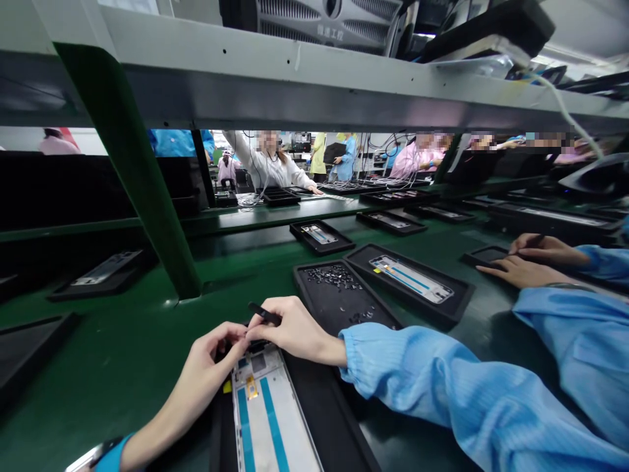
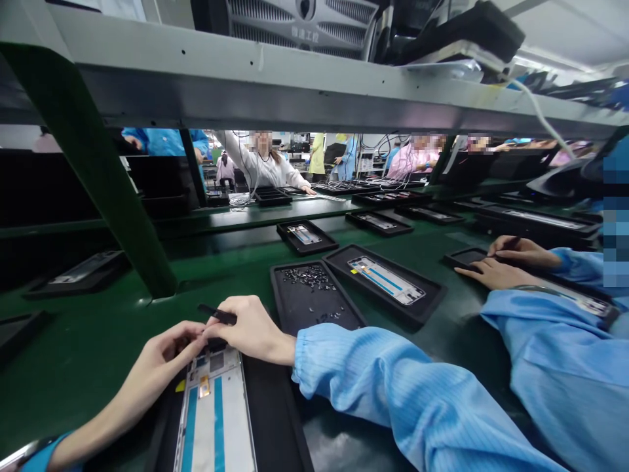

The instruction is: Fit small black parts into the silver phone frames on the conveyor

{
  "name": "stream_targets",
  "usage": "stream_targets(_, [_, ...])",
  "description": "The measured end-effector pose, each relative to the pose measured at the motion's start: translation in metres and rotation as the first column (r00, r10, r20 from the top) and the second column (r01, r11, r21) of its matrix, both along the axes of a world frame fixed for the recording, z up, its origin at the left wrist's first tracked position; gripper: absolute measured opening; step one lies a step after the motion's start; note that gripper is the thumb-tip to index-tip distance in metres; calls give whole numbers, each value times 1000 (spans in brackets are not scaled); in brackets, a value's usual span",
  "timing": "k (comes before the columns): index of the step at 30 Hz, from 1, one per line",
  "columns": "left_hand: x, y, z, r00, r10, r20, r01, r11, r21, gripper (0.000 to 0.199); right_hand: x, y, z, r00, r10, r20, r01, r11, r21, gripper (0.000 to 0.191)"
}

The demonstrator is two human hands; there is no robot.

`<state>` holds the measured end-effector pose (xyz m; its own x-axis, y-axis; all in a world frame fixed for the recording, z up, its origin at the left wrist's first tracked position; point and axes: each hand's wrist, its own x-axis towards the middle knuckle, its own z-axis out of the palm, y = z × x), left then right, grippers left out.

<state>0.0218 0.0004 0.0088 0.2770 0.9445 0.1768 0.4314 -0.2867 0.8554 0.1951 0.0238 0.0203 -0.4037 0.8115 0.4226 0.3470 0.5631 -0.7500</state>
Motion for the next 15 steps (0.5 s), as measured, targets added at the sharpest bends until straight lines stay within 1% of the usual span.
stream_targets(2, [0, -1, 1, 1000, -1, 21, 1, 1000, -1, 29, -1, -3, 4, 998, 11, -62, -17, 995, -98, 8])
stream_targets(5, [-1, -2, 0, 999, 18, 26, -19, 1000, 21, 27, -1, -7, 8, 996, 18, -92, -31, 989, -144, 10])
stream_targets(8, [-3, -3, 2, 999, 53, -8, -52, 994, 98, 23, -2, -7, 11, 998, 31, -57, -37, 993, -111, 9])
stream_targets(11, [-3, -4, 4, 996, 77, -44, -68, 983, 173, 21, -2, -6, 12, 999, 29, 31, -28, 999, -40, 10])
stream_targets(15, [-3, -2, 3, 992, 83, -97, -62, 977, 205, 18, -1, -1, 9, 993, 34, 111, -39, 998, 43, 8])
